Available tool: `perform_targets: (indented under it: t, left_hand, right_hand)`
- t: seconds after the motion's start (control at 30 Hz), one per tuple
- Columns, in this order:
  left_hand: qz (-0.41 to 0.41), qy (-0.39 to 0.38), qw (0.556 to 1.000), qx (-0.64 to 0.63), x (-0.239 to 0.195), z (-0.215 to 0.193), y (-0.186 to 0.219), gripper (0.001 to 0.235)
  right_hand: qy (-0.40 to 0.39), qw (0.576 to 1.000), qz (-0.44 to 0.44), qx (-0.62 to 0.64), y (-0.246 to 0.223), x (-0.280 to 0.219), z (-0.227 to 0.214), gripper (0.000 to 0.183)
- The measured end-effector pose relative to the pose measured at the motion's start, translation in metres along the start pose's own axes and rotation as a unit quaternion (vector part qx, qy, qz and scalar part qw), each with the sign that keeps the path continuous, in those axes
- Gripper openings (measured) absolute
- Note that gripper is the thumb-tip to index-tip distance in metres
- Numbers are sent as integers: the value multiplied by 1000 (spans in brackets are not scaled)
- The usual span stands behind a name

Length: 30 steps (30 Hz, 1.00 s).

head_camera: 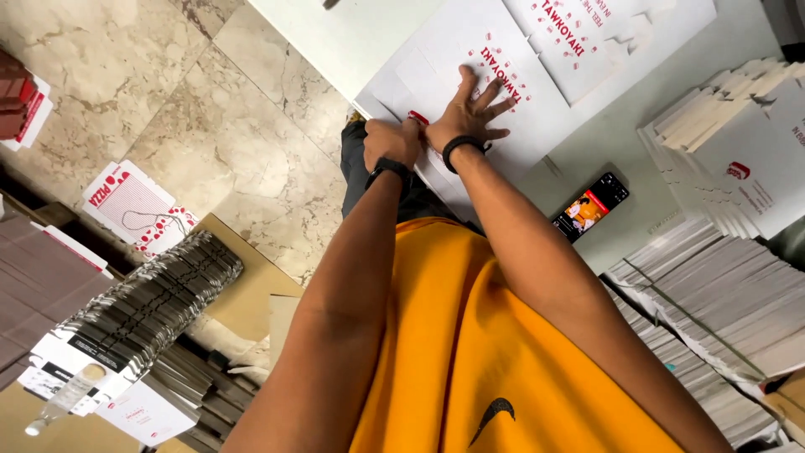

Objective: Manually punching out pre-cut shapes from cardboard sheets and removing the excess material.

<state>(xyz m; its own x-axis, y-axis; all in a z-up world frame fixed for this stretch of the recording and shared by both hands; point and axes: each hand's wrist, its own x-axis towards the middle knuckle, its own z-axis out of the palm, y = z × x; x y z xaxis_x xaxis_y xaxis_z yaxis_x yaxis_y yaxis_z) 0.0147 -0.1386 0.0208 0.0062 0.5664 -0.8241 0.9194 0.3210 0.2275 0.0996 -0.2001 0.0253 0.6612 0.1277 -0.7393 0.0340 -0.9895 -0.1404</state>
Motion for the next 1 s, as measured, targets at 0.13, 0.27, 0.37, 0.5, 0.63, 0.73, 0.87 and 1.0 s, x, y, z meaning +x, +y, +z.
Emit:
perform_targets:
  t: [0.13, 0.27, 0.37, 0.5, 0.63, 0.73, 0.87, 1.0]
  left_hand:
    - [1, -61, 998, -18, 2, -15, -7, 89]
    - [36, -67, 997, 13, 12, -7, -9, 79]
    - [37, -71, 997, -13, -8, -17, -3, 79]
    - [34, -78, 993, -85, -51, -36, -3, 53]
    - [51, -65, 996, -40, -35, -30, -7, 45]
    - [55, -69, 988, -126, -23, -24, -15, 36]
    - [17, -83, 990, -115, -15, -9, -47, 51]
    - [26, -88, 992, -83, -13, -18, -57, 81]
  right_hand:
    - [16, 1000, -25, -3, 8, 6, 7, 114]
    - [20, 999, -26, -3, 8, 7, 6, 120]
    - [24, 999, -27, 6, 6, 8, 5, 117]
    - [26, 1000, -12, -3, 5, 4, 9, 109]
    - [37, 998, -38, -15, 13, 6, 10, 111]
    - [14, 996, -84, -41, 26, 2, 8, 123]
    - [56, 990, -130, -31, 62, -5, 21, 98]
    - [118, 976, -183, -26, 79, 0, 36, 74]
